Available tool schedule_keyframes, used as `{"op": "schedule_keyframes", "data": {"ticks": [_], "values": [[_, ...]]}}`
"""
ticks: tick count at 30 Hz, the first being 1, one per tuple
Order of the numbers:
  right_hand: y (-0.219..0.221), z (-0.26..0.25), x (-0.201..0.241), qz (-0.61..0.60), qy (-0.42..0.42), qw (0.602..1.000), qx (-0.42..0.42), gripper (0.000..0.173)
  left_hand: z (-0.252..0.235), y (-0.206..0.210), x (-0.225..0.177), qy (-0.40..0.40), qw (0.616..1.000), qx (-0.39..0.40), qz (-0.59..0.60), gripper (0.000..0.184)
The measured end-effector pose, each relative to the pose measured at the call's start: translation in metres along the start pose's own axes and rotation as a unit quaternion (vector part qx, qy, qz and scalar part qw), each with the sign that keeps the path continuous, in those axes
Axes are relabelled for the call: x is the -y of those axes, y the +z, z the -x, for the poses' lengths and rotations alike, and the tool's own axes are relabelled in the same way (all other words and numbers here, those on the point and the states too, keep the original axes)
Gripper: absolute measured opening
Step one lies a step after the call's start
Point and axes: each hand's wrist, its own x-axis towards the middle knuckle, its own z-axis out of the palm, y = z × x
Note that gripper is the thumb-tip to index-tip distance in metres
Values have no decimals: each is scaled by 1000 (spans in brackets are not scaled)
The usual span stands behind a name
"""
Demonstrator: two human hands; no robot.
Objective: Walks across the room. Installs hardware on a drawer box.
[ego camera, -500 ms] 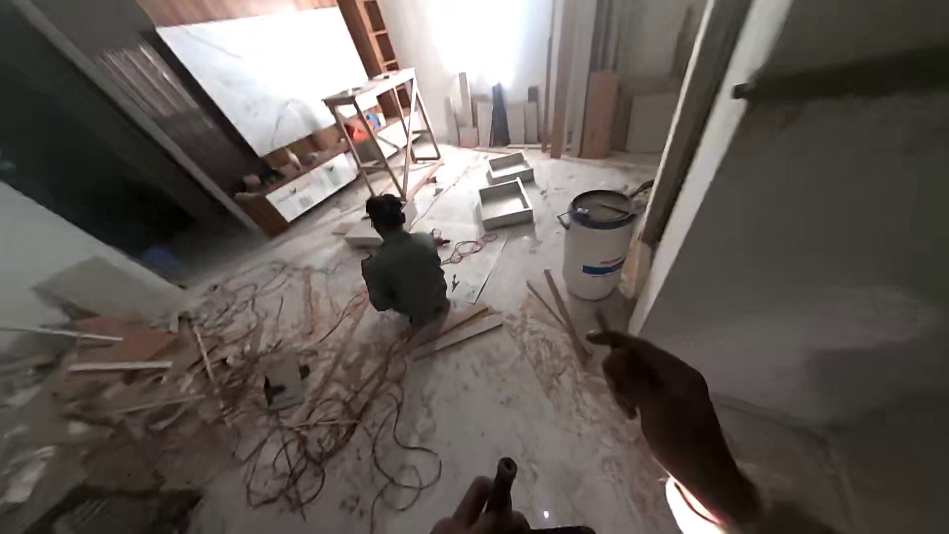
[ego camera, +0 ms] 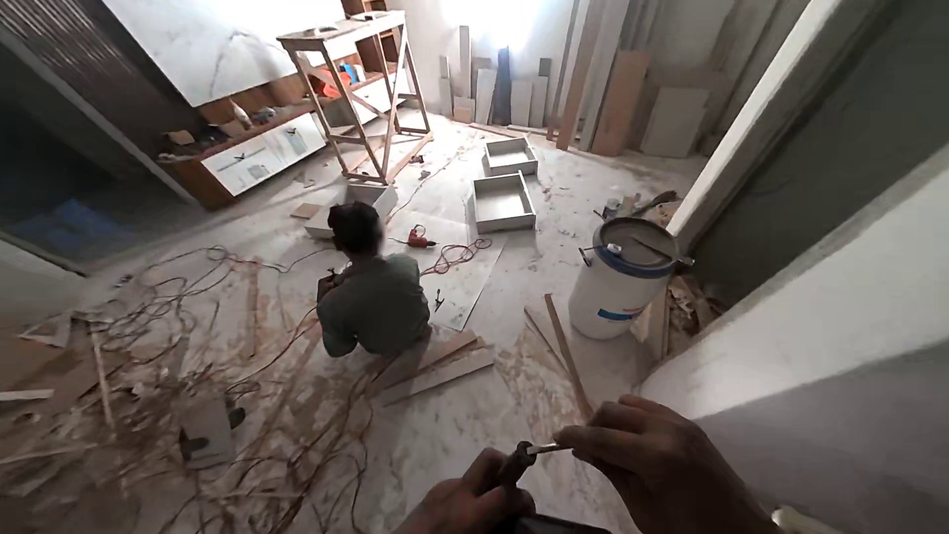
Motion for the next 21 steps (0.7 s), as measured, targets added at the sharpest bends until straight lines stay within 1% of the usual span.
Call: {"op": "schedule_keyframes", "data": {"ticks": [2, 4, 6, 8, 10, 12, 13, 14, 16, 18, 19, 21], "values": [[-5, -48, -29, 82, -27, 996, 28, 25, -40, -41, 25, -10, 998, 57, -16, 82], [-5, -91, -59, 120, -62, 988, 73, 29, -79, -77, 49, -21, 992, 122, -33, 82], [5, -137, -93, 113, -97, 982, 117, 22, -124, -109, 78, -17, 984, 174, -40, 80], [26, -181, -133, 90, -106, 980, 145, 7, -167, -136, 113, -13, 978, 206, -25, 80], [40, -222, -179, 52, -66, 980, 179, 6, -209, -163, 154, -14, 979, 204, -4, 81], [36, -270, -226, 12, 11, 974, 225, 14, -250, -193, 195, -20, 983, 183, -15, 82], [37, -295, -254, 16, 29, 974, 223, 14, -272, -210, 215, -21, 984, 173, -28, 82], [41, -318, -281, 20, 27, 977, 209, 13, -293, -225, 233, -28, 985, 169, -30, 82], [52, -368, -333, 13, -5, 981, 191, 15, -341, -260, 264, -38, 985, 164, -25, 84], [66, -425, -376, -4, -28, 979, 199, 20, -385, -302, 294, -58, 984, 168, -17, 85], [70, -457, -394, -8, -23, 974, 225, 22, -403, -324, 309, -69, 984, 165, -17, 86], [80, -521, -423, -19, 7, 950, 311, 28, -430, -365, 336, -94, 985, 144, -24, 84]]}}
